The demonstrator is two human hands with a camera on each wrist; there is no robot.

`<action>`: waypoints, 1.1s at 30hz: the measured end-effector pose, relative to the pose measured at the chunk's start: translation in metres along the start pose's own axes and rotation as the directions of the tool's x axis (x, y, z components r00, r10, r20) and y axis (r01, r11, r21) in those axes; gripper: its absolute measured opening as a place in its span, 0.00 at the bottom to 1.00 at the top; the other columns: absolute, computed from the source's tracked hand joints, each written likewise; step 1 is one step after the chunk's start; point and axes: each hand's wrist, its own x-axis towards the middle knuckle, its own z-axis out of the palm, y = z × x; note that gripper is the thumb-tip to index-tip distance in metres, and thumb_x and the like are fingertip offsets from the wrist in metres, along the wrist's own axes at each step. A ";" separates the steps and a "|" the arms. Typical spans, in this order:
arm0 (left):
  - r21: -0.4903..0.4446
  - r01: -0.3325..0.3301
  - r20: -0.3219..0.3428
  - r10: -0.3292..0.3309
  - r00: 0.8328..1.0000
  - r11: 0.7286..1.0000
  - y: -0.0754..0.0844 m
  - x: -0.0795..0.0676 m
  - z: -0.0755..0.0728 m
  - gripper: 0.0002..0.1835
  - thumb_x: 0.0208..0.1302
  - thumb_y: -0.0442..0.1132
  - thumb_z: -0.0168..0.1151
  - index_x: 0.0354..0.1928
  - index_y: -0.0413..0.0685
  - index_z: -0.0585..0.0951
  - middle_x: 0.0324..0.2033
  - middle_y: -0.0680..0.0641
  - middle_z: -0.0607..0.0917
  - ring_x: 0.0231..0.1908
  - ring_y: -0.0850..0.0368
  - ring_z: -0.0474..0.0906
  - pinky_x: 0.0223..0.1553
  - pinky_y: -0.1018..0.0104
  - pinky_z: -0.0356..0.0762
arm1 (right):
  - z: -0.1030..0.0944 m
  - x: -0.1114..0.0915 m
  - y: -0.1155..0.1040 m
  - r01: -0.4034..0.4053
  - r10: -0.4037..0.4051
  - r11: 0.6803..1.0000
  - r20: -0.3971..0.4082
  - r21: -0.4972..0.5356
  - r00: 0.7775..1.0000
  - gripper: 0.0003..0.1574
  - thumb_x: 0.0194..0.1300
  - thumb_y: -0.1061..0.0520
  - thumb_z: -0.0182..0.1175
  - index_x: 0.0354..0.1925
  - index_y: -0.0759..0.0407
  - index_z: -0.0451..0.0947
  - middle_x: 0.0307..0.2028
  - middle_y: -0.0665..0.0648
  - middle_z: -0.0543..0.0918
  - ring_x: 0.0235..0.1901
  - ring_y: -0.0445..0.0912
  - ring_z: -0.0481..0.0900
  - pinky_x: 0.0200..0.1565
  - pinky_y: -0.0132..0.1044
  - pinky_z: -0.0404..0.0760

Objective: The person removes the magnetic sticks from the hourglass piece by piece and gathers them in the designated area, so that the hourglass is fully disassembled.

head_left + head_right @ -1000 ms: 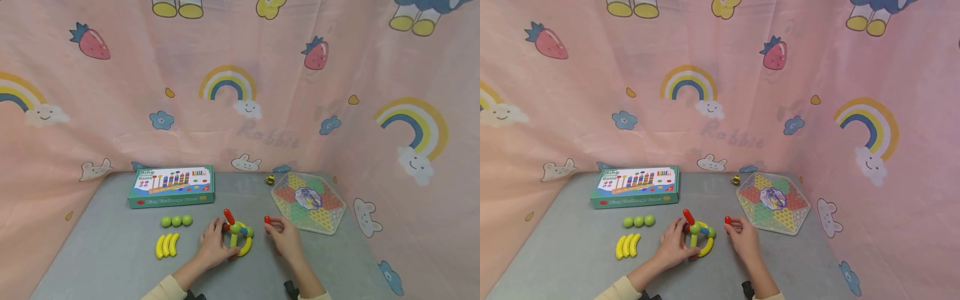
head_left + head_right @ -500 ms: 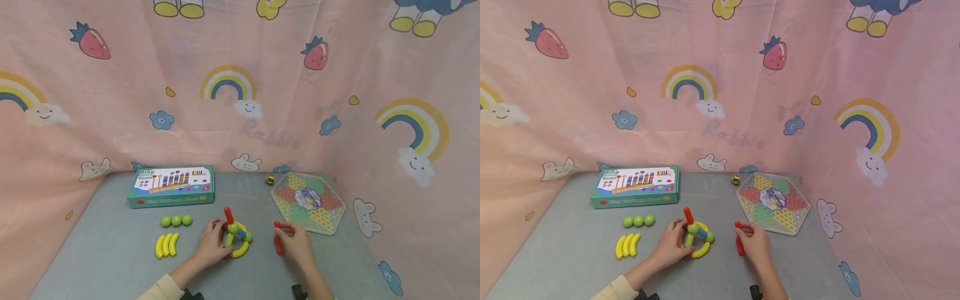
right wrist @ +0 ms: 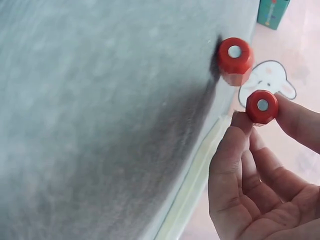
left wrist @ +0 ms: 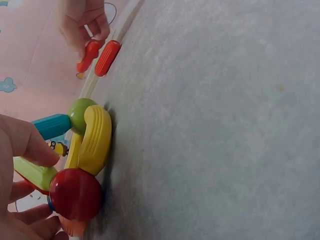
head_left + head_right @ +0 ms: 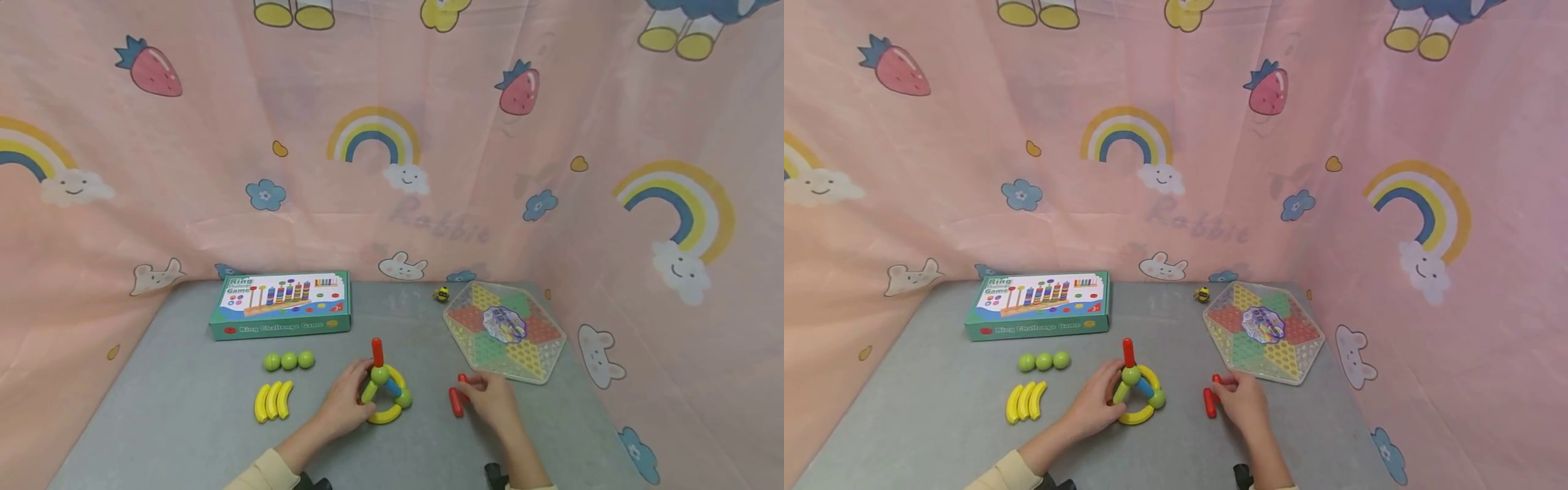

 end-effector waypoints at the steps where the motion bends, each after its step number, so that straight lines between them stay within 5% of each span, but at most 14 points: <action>1: -0.001 -0.004 0.007 0.004 1.000 1.000 0.000 0.000 -0.001 0.41 0.54 0.33 0.66 0.73 0.43 0.65 0.72 0.38 0.67 0.68 0.40 0.68 0.66 0.39 0.69 | 0.000 0.001 0.001 -0.004 0.004 1.000 0.003 -0.005 1.000 0.21 0.63 0.51 0.70 0.45 0.67 0.83 0.33 0.57 0.85 0.31 0.46 0.79 0.30 0.38 0.78; 24: 0.004 0.016 0.013 -0.016 1.000 1.000 -0.002 -0.001 -0.008 0.36 0.59 0.39 0.69 0.71 0.48 0.70 0.71 0.39 0.70 0.71 0.37 0.65 0.67 0.35 0.66 | 0.001 0.002 0.015 0.048 -0.042 0.994 0.056 -0.095 0.998 0.16 0.62 0.53 0.70 0.37 0.66 0.84 0.27 0.54 0.82 0.27 0.45 0.76 0.28 0.35 0.74; 33: 0.102 0.118 -0.062 -0.112 0.992 0.988 -0.001 0.000 -0.002 0.43 0.52 0.48 0.77 0.68 0.42 0.71 0.59 0.40 0.76 0.59 0.42 0.72 0.59 0.41 0.74 | -0.008 0.003 0.010 0.048 -0.047 0.993 0.006 -0.104 0.999 0.20 0.71 0.51 0.62 0.46 0.68 0.82 0.34 0.58 0.84 0.33 0.47 0.79 0.32 0.41 0.78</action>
